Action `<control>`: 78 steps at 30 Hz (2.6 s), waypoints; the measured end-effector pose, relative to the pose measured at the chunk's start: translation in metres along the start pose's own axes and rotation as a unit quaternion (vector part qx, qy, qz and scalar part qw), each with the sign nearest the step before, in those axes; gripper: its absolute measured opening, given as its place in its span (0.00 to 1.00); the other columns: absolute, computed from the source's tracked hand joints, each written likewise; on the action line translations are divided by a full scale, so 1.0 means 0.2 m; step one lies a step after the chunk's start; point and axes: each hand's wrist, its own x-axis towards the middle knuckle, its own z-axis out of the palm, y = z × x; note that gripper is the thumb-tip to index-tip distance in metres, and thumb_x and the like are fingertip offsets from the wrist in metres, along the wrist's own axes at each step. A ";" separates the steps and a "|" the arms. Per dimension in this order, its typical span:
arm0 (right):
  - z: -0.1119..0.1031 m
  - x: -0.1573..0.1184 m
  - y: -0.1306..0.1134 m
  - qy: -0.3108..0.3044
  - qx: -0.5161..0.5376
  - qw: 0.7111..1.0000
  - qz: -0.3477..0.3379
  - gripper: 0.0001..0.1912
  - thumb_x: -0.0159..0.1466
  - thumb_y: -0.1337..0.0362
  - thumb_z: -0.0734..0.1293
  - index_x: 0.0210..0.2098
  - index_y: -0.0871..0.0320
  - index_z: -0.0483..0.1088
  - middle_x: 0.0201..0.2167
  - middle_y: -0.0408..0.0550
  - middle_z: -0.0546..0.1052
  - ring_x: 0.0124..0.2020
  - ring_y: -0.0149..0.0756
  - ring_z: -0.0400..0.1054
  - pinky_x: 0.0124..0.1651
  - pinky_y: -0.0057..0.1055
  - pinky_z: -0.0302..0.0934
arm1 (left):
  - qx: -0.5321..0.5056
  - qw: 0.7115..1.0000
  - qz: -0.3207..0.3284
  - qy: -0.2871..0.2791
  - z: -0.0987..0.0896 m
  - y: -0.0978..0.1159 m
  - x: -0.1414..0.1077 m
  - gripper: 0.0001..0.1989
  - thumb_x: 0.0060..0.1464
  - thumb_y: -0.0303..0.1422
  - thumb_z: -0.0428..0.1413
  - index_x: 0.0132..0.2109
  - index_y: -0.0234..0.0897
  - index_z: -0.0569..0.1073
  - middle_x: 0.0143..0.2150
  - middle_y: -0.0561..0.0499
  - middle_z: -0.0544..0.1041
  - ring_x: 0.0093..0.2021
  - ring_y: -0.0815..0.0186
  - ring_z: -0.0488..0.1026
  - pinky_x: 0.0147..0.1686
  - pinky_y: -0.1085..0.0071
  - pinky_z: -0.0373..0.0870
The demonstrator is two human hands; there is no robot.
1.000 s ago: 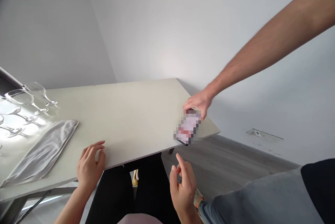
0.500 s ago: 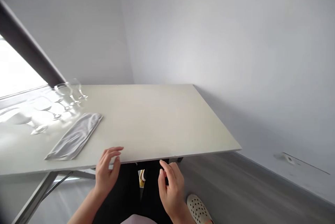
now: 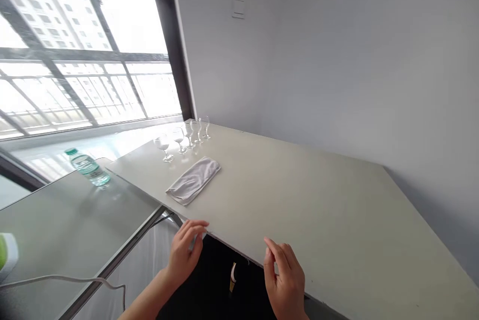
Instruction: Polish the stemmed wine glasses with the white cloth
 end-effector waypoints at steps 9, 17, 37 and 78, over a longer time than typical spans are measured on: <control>0.08 0.23 0.01 -0.107 0.012 0.992 -0.073 0.13 0.61 0.67 0.58 0.44 0.54 0.67 0.28 0.47 0.70 0.27 0.33 0.64 0.29 0.30 0.60 | 0.295 0.954 -0.057 -0.018 -0.12 -0.40 0.42 0.16 0.52 0.38 0.51 0.47 0.38 0.70 0.50 0.41 0.69 0.49 0.48 0.64 0.43 0.51 0.62; 0.35 0.60 -0.06 -0.251 -0.011 0.958 -0.141 0.15 0.62 0.65 0.56 0.45 0.54 0.69 0.42 0.50 0.73 0.43 0.39 0.65 0.44 0.39 0.61 | 0.099 0.978 0.029 -0.179 -0.03 -0.32 0.35 0.12 0.52 0.38 0.52 0.44 0.45 0.73 0.50 0.51 0.71 0.54 0.59 0.63 0.54 0.58 0.55; 0.56 0.56 0.17 -0.375 -0.138 0.916 -0.026 0.23 0.64 0.52 0.49 0.51 0.52 0.66 0.51 0.50 0.66 0.46 0.43 0.61 0.34 0.35 0.65 | -0.099 0.905 -0.315 0.269 -0.17 -0.69 0.56 0.12 0.51 0.36 0.50 0.41 0.37 0.72 0.39 0.49 0.75 0.37 0.66 0.72 0.37 0.71 0.67; 0.37 0.42 0.17 -0.272 -0.216 0.929 -0.125 0.19 0.61 0.55 0.59 0.48 0.57 0.66 0.44 0.53 0.70 0.42 0.42 0.62 0.40 0.39 0.59 | -0.069 0.960 -0.262 0.065 0.17 -0.70 0.95 0.04 0.42 0.29 0.53 0.30 0.37 0.70 0.30 0.53 0.75 0.32 0.67 0.71 0.33 0.73 0.64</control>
